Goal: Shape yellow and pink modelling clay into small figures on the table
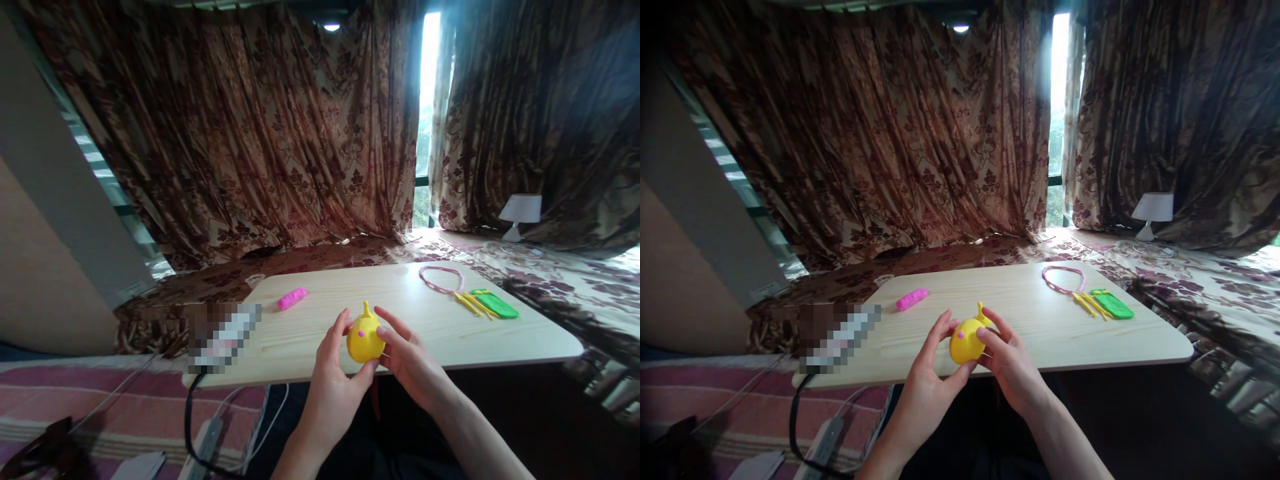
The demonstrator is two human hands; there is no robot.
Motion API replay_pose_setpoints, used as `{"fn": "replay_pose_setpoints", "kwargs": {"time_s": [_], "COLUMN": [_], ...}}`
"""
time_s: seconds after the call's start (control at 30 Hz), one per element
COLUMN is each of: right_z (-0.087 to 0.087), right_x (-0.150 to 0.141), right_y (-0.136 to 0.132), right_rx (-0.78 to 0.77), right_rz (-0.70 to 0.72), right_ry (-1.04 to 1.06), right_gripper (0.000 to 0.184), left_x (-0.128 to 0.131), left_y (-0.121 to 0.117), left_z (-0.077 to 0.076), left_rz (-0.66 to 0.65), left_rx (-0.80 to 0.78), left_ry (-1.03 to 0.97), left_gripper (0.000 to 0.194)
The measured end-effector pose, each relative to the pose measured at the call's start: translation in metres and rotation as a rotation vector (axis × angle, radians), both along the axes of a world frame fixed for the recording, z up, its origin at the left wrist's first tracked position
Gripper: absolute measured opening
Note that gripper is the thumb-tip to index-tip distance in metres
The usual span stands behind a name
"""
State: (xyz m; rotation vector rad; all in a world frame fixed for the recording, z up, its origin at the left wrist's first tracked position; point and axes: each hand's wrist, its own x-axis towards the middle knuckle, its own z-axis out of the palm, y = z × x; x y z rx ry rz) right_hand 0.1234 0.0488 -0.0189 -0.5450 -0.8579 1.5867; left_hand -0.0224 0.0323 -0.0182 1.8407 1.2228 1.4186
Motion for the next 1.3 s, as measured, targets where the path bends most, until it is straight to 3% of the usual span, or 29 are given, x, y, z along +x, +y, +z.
{"fn": "replay_pose_setpoints", "kwargs": {"time_s": [0.1,0.27,0.33,0.4,0.43,0.5,0.57,0.63,0.73,0.93,1.3], "right_z": [0.001,0.003,0.004,0.005,0.005,0.008,0.012,0.018,0.024,0.021,0.018], "right_x": [0.003,0.004,0.004,0.004,0.005,0.008,0.010,0.009,0.005,0.000,0.004], "right_y": [0.001,0.000,-0.001,-0.003,-0.004,-0.007,-0.012,-0.020,-0.030,-0.032,-0.032], "right_rx": [-0.021,-0.038,-0.004,0.051,0.093,0.250,0.494,0.735,0.939,1.112,1.154], "right_rz": [0.005,0.019,0.020,0.010,-0.029,-0.242,-0.530,-0.704,-0.733,-0.807,-0.778], "right_ry": [0.030,0.021,-0.040,-0.148,-0.222,-0.412,-0.622,-0.775,-0.868,-0.956,-1.004], "right_gripper": [0.052,0.047,0.044,0.041,0.039,0.032,0.020,0.014,0.027,0.048,0.052], "left_x": [0.000,0.001,0.003,0.005,0.005,0.006,0.006,0.006,0.008,0.009,0.009], "left_y": [-0.002,0.000,0.000,-0.002,-0.003,-0.007,-0.010,-0.013,-0.017,-0.024,-0.030], "left_z": [0.002,-0.002,-0.005,-0.005,-0.004,-0.001,0.003,0.007,0.012,0.020,0.023], "left_rz": [-0.077,-0.388,-0.460,-0.448,-0.437,-0.400,-0.354,-0.308,-0.283,-0.297,-0.348], "left_rx": [-0.173,-0.717,-0.789,-0.781,-0.768,-0.727,-0.662,-0.571,-0.454,-0.417,-0.453], "left_ry": [-0.270,-0.980,-1.132,-1.206,-1.217,-1.195,-1.131,-1.059,-1.010,-1.009,-1.070], "left_gripper": [0.074,0.040,0.033,0.030,0.029,0.028,0.026,0.024,0.021,0.022,0.024]}}
